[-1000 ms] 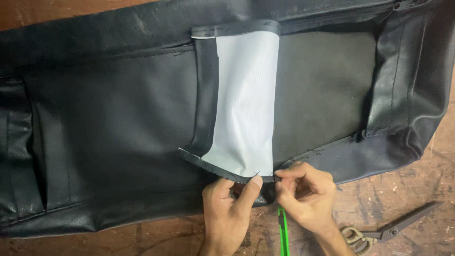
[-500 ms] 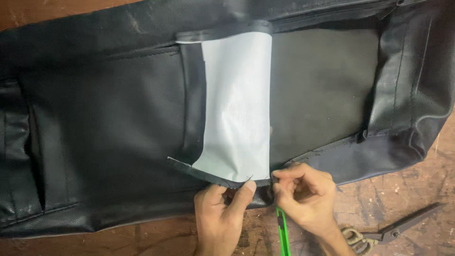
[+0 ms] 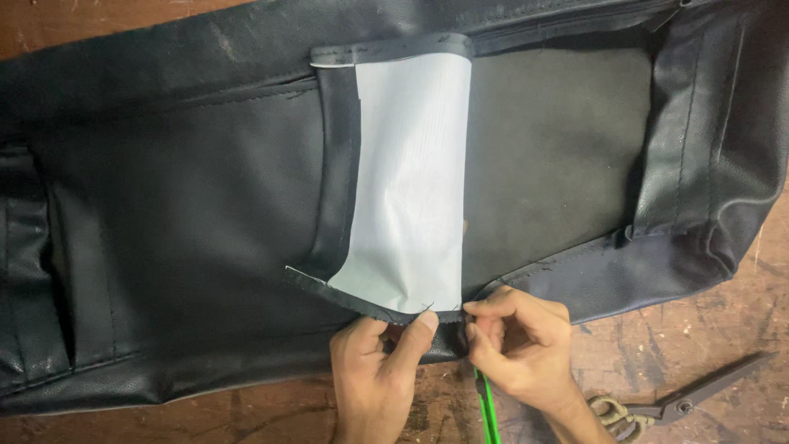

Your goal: The person uses a box cutter to cut along the seam of a black vinyl seat cover, peels back the material, and then uses scissors to trim the excess vinyl edge.

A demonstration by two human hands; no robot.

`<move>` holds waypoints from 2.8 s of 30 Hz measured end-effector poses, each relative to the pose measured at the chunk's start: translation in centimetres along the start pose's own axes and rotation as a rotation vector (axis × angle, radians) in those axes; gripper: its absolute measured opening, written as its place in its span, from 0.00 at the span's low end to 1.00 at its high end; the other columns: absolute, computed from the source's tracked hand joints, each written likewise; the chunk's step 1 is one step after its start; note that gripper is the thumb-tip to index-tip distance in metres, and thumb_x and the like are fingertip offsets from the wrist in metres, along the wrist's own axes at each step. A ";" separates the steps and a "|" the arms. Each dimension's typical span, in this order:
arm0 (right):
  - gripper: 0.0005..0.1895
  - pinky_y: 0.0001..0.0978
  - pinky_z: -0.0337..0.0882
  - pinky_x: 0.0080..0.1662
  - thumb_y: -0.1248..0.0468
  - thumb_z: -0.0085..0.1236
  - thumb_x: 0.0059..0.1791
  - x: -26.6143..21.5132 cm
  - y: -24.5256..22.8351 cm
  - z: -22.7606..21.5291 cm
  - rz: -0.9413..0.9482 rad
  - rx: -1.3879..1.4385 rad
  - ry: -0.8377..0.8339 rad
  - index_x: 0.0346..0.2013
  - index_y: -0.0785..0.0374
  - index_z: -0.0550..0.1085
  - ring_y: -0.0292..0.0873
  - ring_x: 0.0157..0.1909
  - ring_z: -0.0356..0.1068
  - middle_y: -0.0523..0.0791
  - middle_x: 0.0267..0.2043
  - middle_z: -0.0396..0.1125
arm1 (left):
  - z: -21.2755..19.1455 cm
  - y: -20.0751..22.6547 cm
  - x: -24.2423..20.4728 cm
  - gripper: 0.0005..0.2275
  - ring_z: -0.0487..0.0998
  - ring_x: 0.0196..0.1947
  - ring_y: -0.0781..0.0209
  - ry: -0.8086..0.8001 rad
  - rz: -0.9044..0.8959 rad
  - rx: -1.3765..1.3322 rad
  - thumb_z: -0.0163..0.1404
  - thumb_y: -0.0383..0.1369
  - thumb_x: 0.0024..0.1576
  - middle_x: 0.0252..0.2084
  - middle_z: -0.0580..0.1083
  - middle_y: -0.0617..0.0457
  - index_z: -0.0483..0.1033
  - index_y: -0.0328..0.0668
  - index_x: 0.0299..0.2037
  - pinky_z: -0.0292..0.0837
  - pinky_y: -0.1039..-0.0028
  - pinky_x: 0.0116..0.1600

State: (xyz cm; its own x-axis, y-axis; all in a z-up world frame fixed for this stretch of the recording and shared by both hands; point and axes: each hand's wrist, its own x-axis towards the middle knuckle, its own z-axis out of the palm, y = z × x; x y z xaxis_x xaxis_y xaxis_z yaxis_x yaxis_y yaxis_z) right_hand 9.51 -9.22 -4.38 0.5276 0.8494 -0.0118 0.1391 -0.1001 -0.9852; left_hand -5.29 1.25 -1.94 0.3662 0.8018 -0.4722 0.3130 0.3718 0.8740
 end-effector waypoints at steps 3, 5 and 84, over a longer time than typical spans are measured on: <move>0.08 0.18 0.61 0.28 0.77 0.62 0.41 0.2 -0.1 0.1 -0.028 -0.029 -0.001 0.35 0.72 0.77 0.26 0.24 0.62 0.39 0.24 0.68 | 0.1 0.3 0.0 0.06 0.75 0.18 0.70 0.010 0.014 0.026 0.61 0.28 0.51 0.18 0.78 0.54 0.81 0.31 0.27 0.68 0.76 0.26; 0.09 0.18 0.62 0.28 0.77 0.63 0.41 0.2 -0.3 0.3 0.012 -0.017 0.008 0.36 0.73 0.78 0.27 0.24 0.63 0.40 0.25 0.68 | 0.0 0.5 -0.4 0.05 0.75 0.21 0.71 0.023 0.051 -0.045 0.60 0.27 0.51 0.21 0.79 0.54 0.82 0.31 0.30 0.69 0.77 0.27; 0.11 0.18 0.63 0.34 0.75 0.61 0.49 -0.8 3.3 0.5 0.053 0.193 0.139 0.46 0.72 0.78 0.28 0.32 0.64 0.40 0.33 0.69 | 1.3 -2.2 -0.2 0.11 0.77 0.25 0.58 0.305 0.756 0.377 0.64 0.35 0.53 0.27 0.74 0.52 0.76 0.35 0.32 0.73 0.70 0.29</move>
State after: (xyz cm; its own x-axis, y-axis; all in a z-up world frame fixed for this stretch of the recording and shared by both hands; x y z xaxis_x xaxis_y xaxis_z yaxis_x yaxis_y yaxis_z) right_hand 9.09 -10.00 -7.73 0.6418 0.7650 -0.0534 -0.0473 -0.0301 -0.9984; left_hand -4.96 -0.32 -3.92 0.3592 0.8796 0.3117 0.3693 -0.4408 0.8181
